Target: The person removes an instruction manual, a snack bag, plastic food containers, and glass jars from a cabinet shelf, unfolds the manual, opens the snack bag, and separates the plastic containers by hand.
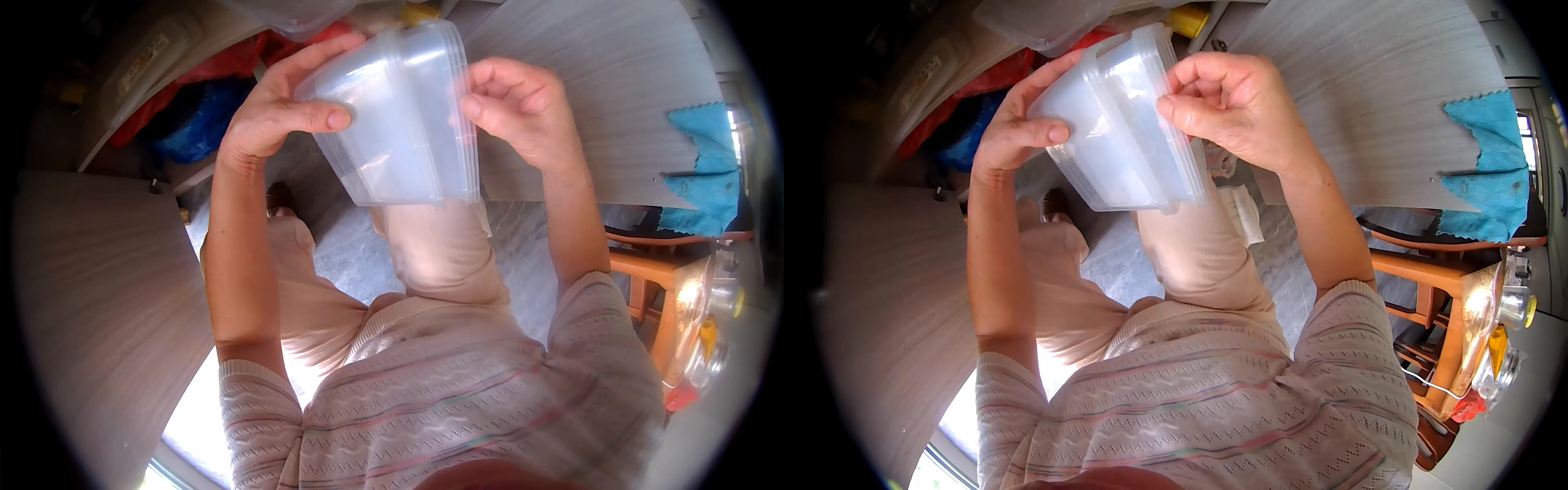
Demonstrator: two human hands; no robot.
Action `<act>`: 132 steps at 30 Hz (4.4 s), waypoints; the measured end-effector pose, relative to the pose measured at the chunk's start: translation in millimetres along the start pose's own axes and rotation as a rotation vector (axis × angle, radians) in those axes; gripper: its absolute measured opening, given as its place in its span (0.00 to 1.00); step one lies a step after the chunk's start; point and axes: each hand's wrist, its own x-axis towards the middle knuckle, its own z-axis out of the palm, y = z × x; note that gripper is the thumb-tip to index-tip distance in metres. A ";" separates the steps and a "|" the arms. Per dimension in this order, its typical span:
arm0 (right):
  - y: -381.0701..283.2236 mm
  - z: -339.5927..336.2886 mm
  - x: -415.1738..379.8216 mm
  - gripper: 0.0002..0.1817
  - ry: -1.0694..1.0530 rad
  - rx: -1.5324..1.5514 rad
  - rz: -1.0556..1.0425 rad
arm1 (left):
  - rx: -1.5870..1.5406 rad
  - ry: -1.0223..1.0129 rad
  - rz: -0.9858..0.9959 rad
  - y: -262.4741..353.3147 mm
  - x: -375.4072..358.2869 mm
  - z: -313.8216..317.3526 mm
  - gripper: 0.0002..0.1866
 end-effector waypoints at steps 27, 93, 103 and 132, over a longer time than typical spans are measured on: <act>-5.8 16.9 -23.4 0.05 -0.077 -0.462 -0.269 | 0.356 0.066 0.144 42.4 -8.5 46.2 0.38; -17.2 21.8 -65.0 0.09 0.335 -0.692 -0.390 | 1.045 0.042 0.643 42.2 -12.7 105.3 0.26; -15.4 19.0 -66.3 0.07 0.324 -0.600 -0.351 | 0.964 0.059 0.685 36.8 -7.6 103.2 0.25; 7.5 30.4 -62.0 0.21 0.062 -0.272 -0.152 | 0.838 -0.058 0.594 51.1 -5.3 96.0 0.28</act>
